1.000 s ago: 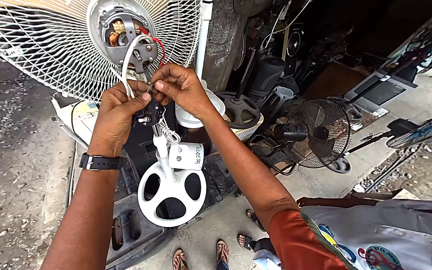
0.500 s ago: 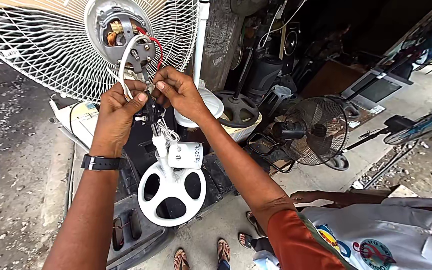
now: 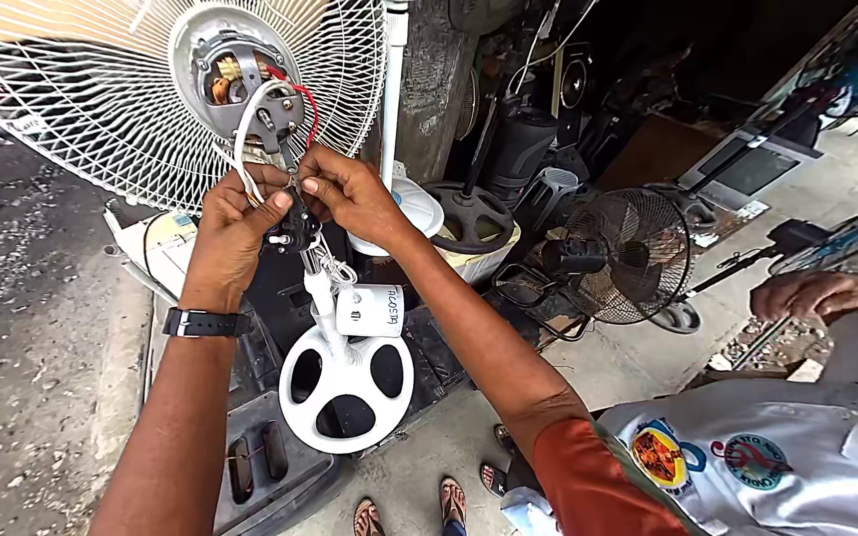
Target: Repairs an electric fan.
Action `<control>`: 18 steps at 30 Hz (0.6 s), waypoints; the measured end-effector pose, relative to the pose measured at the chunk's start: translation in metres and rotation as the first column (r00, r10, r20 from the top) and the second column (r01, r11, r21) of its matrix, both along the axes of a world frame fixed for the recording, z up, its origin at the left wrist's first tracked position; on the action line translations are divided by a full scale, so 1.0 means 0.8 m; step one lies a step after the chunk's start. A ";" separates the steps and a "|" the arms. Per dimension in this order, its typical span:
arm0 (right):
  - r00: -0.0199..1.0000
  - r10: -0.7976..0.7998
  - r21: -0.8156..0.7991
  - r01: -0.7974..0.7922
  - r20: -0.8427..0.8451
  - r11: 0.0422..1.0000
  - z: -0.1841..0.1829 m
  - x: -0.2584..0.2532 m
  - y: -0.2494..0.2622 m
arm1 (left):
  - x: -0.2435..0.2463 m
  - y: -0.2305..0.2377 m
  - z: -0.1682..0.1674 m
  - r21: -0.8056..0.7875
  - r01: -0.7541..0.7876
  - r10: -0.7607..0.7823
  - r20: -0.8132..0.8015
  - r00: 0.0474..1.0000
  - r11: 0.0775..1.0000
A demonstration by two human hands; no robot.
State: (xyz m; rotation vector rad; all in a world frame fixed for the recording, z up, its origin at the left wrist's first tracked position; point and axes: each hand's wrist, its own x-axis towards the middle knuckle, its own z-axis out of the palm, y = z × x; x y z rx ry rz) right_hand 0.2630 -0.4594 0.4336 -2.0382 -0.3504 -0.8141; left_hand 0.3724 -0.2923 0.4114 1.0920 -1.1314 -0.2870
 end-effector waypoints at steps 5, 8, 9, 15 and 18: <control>0.996 0.092 0.151 -0.093 0.018 0.984 -0.006 0.007 -0.002 | 0.001 0.003 -0.002 -0.001 0.033 -0.033 -0.036 0.999 0.999; 0.991 0.133 0.249 -0.133 0.018 0.959 -0.008 0.006 0.001 | 0.001 0.002 0.000 0.002 0.006 -0.006 -0.031 1.000 1.000; 0.991 0.136 0.269 -0.135 0.012 0.954 -0.007 0.006 0.002 | 0.001 0.001 0.001 -0.002 -0.003 0.002 -0.032 0.999 1.000; 0.994 0.112 0.180 -0.112 0.009 0.977 -0.010 0.006 0.001 | 0.003 -0.004 -0.001 -0.038 0.014 -0.016 -0.038 0.999 0.999; 0.997 0.072 0.170 -0.077 0.038 0.982 -0.012 0.001 0.005 | 0.006 -0.003 -0.003 -0.040 0.021 -0.022 -0.038 0.999 0.999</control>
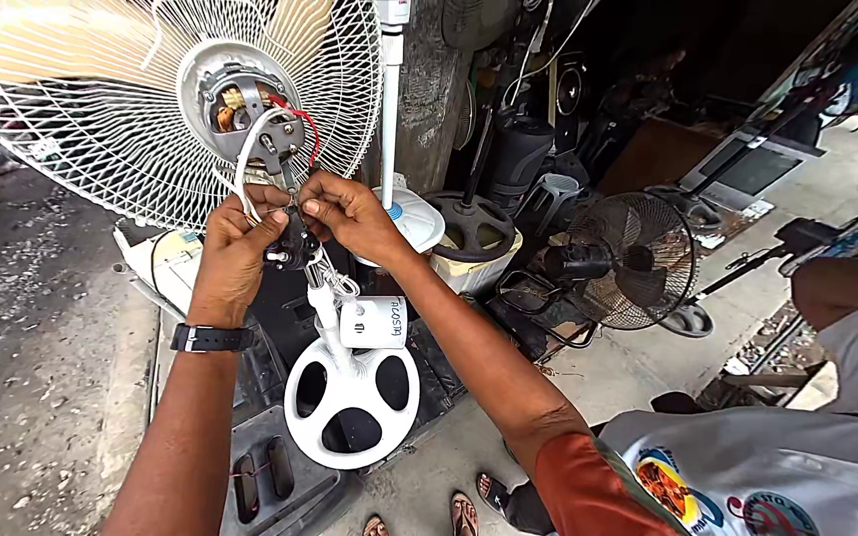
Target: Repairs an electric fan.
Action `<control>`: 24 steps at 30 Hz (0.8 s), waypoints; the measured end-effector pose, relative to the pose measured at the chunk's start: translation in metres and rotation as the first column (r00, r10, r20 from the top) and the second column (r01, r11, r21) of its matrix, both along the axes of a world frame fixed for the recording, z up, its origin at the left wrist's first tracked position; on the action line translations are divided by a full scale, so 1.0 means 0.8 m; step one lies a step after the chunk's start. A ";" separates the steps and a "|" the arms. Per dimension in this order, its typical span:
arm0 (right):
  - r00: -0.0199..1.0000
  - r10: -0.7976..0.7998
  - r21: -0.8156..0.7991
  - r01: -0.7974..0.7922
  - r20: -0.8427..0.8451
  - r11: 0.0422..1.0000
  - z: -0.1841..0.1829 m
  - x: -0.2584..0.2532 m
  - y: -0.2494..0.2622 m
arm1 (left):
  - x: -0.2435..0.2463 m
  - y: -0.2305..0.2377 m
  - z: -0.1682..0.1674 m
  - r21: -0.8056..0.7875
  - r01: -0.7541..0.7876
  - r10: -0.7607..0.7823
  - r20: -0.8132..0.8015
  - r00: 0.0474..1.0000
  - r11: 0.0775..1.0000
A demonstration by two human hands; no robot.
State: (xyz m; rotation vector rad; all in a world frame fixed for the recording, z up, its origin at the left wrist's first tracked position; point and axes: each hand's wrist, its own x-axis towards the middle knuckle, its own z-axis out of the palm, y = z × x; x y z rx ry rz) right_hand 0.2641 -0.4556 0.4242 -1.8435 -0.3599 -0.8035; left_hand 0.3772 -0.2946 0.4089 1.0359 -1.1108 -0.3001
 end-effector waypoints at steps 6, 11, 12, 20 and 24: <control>0.997 -0.068 0.061 0.066 0.031 0.996 -0.004 -0.003 0.006 | 0.003 -0.001 -0.001 -0.048 0.019 -0.019 0.002 1.000 0.999; 0.995 -0.072 0.094 0.065 0.068 0.993 -0.008 0.007 0.011 | 0.005 -0.001 -0.003 -0.027 0.018 -0.018 -0.002 1.000 0.999; 0.993 -0.087 0.096 0.080 0.074 0.992 -0.009 0.009 0.013 | 0.005 -0.001 -0.003 -0.026 0.021 -0.021 -0.010 1.000 0.999; 0.995 -0.071 0.172 0.058 0.068 0.983 -0.015 0.010 0.015 | 0.006 0.001 -0.004 -0.020 0.049 -0.049 -0.029 0.998 0.999; 0.998 -0.011 0.192 0.000 0.058 0.981 -0.016 0.009 0.009 | 0.009 -0.002 -0.004 -0.026 0.058 -0.058 -0.015 0.998 0.998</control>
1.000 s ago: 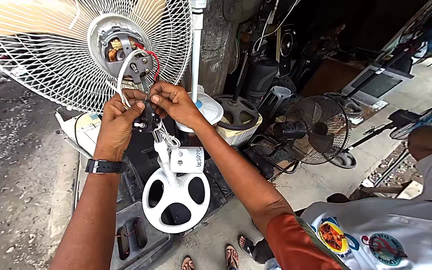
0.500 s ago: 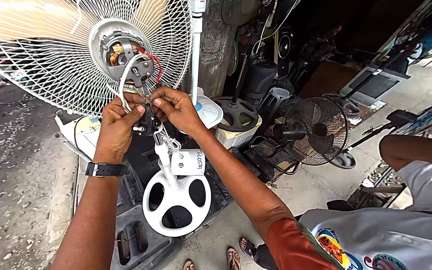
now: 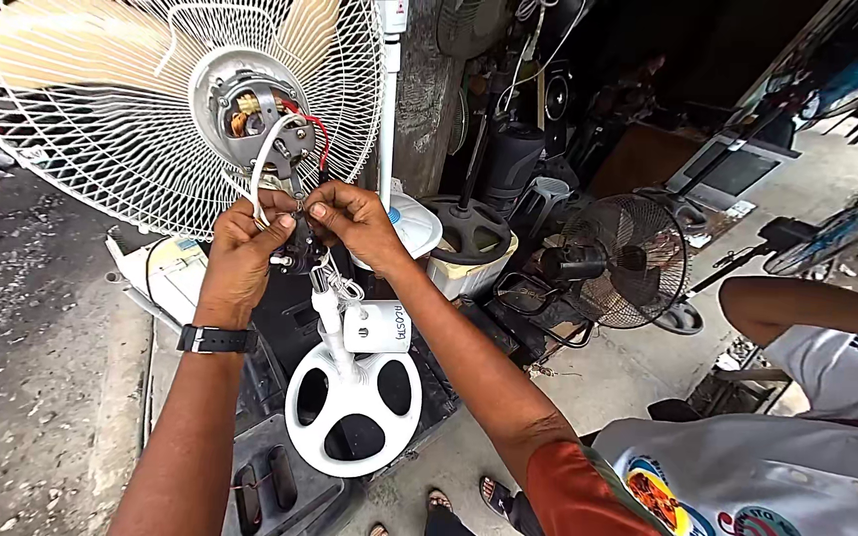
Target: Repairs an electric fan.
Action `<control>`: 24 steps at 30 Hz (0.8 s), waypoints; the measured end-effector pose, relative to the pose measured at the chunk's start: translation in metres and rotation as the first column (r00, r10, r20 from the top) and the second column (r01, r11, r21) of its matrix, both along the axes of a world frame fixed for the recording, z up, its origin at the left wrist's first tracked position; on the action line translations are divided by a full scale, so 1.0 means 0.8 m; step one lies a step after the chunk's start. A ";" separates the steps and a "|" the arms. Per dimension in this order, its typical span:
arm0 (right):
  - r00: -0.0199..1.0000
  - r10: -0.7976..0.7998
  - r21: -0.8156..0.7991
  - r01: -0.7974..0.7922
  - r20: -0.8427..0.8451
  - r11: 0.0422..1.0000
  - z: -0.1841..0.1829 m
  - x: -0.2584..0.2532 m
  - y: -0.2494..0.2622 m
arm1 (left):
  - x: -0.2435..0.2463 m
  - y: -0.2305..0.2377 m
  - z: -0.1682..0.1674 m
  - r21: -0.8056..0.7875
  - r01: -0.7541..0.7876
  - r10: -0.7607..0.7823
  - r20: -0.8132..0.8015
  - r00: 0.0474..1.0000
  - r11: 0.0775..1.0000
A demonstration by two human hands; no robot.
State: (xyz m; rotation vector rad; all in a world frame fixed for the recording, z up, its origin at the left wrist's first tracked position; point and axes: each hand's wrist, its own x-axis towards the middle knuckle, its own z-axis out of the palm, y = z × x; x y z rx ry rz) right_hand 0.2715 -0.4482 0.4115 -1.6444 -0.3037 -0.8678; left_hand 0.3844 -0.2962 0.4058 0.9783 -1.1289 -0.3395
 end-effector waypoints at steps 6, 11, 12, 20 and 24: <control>0.999 0.044 0.009 -0.044 -0.016 0.999 0.007 0.009 -0.005 | 0.002 0.003 0.003 0.005 -0.010 0.010 -0.008 1.000 1.000; 0.993 0.107 0.039 -0.109 0.038 0.993 -0.001 0.013 -0.009 | -0.002 0.011 0.004 0.046 -0.077 0.075 0.033 0.997 0.996; 0.991 0.125 0.036 -0.127 0.052 0.991 -0.003 0.013 -0.010 | -0.004 0.012 0.005 0.056 -0.094 0.092 0.041 0.995 0.994; 0.978 0.197 0.063 -0.201 0.070 0.978 -0.010 0.015 -0.022 | -0.015 0.009 0.013 0.092 -0.148 0.141 0.080 0.987 0.985; 0.994 0.096 0.091 -0.101 0.055 0.991 -0.010 0.017 -0.012 | -0.023 0.008 0.014 0.089 -0.207 0.197 0.107 0.975 0.974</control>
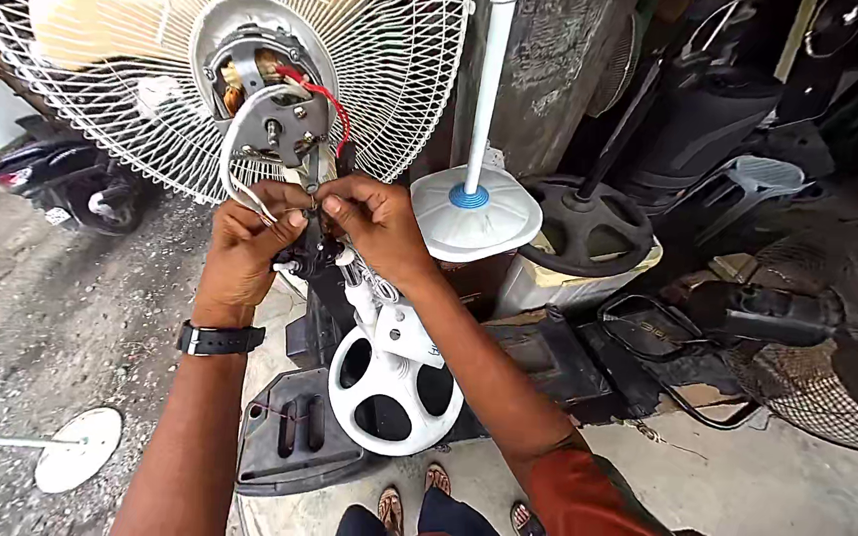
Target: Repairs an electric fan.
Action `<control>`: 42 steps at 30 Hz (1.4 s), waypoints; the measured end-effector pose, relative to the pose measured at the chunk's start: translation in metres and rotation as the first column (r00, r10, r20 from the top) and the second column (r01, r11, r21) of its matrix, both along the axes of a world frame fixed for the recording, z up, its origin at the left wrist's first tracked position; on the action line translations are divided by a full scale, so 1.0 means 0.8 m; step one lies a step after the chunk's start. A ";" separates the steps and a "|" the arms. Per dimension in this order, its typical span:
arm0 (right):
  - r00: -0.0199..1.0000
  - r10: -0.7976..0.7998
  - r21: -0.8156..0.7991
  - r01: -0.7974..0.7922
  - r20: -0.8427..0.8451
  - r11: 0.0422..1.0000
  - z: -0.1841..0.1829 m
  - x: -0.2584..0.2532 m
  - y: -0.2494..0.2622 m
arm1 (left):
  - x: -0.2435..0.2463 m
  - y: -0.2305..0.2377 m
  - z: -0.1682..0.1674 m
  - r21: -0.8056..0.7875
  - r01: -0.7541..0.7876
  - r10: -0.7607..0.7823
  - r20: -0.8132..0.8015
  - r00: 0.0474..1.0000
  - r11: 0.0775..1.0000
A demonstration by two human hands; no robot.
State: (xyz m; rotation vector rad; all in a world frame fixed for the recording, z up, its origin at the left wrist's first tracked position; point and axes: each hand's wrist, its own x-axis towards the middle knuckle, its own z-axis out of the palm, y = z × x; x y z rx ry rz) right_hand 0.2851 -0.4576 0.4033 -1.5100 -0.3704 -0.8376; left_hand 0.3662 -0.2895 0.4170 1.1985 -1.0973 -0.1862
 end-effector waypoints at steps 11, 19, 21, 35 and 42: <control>0.991 -0.012 0.059 0.020 -0.134 0.998 0.022 -0.027 0.007 | -0.025 0.007 0.005 0.074 -0.155 0.144 0.144 0.979 0.985; 0.974 -0.051 0.039 0.061 -0.219 0.997 0.035 -0.029 0.007 | -0.008 0.000 0.015 0.063 -0.147 0.131 0.209 0.969 0.987; 0.968 -0.177 -0.014 0.177 -0.175 0.984 0.031 -0.033 0.013 | -0.015 0.008 0.011 0.106 -0.151 0.123 0.238 0.963 0.983; 0.996 0.089 0.331 -0.094 0.029 0.939 0.004 -0.053 0.032 | -0.006 0.008 0.009 0.109 -0.085 0.060 0.216 0.975 0.990; 1.000 0.025 0.307 -0.022 -0.006 0.951 0.008 -0.052 0.021 | -0.012 0.010 0.002 0.079 -0.036 0.023 0.166 0.986 0.996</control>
